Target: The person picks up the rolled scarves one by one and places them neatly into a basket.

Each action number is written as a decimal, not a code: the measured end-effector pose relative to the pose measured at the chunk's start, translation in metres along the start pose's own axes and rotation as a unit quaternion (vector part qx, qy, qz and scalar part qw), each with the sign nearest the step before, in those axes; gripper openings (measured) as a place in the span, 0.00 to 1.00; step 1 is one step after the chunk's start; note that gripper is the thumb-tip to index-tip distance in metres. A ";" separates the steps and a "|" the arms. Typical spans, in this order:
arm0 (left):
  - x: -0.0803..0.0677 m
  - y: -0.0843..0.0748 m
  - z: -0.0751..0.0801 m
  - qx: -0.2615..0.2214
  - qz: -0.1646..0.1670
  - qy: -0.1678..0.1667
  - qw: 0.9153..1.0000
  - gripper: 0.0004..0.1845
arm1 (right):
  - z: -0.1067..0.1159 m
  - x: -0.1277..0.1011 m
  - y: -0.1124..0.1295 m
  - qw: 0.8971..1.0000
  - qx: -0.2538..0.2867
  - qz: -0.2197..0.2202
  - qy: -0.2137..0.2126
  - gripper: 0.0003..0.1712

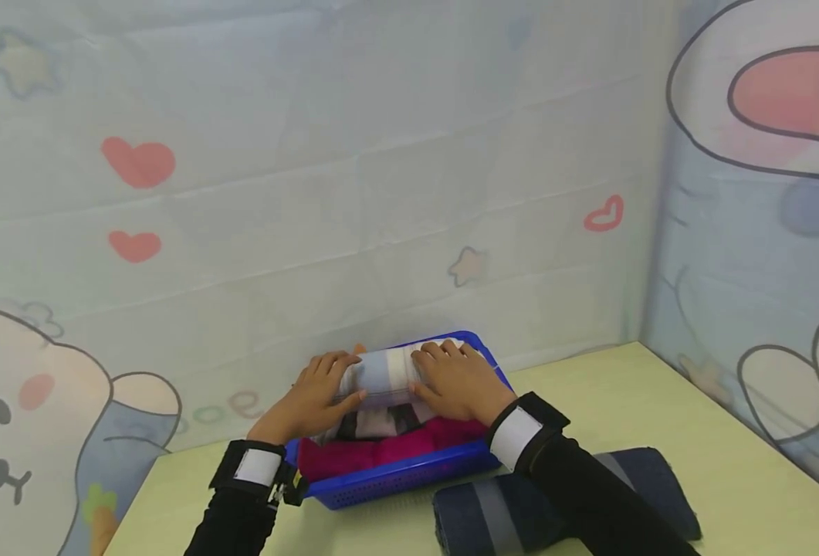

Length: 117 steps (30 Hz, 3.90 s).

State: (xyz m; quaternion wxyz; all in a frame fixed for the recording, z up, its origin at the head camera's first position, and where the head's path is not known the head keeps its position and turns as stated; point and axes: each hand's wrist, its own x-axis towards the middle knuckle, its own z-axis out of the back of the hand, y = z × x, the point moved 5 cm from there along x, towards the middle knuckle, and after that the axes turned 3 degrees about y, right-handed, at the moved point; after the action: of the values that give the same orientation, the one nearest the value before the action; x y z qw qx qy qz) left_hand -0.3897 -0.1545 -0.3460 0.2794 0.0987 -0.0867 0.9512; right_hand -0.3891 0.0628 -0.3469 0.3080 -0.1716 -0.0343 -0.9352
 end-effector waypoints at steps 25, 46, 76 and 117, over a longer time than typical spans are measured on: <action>-0.010 -0.035 0.003 0.011 0.000 0.019 1.000 0.32 | 0.009 -0.027 0.011 1.000 -0.001 0.002 -0.009 0.32; -0.028 -0.058 0.000 0.024 -0.035 -0.013 0.999 0.32 | 0.010 -0.047 0.020 1.000 0.009 0.015 -0.010 0.32; -0.054 -0.095 -0.007 0.041 -0.065 -0.023 0.997 0.30 | 0.017 -0.084 0.032 0.999 0.038 0.019 0.005 0.35; -0.078 -0.121 -0.030 0.035 -0.079 -0.012 0.996 0.30 | 0.013 -0.134 0.031 0.998 0.042 -0.008 0.040 0.35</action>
State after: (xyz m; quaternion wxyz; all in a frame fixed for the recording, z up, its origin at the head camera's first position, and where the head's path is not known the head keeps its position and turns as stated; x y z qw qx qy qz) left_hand -0.2632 -0.0873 -0.3795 0.3490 0.1266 -0.0482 0.9273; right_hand -0.2662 0.1155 -0.3815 0.3088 -0.1206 -0.0629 -0.9413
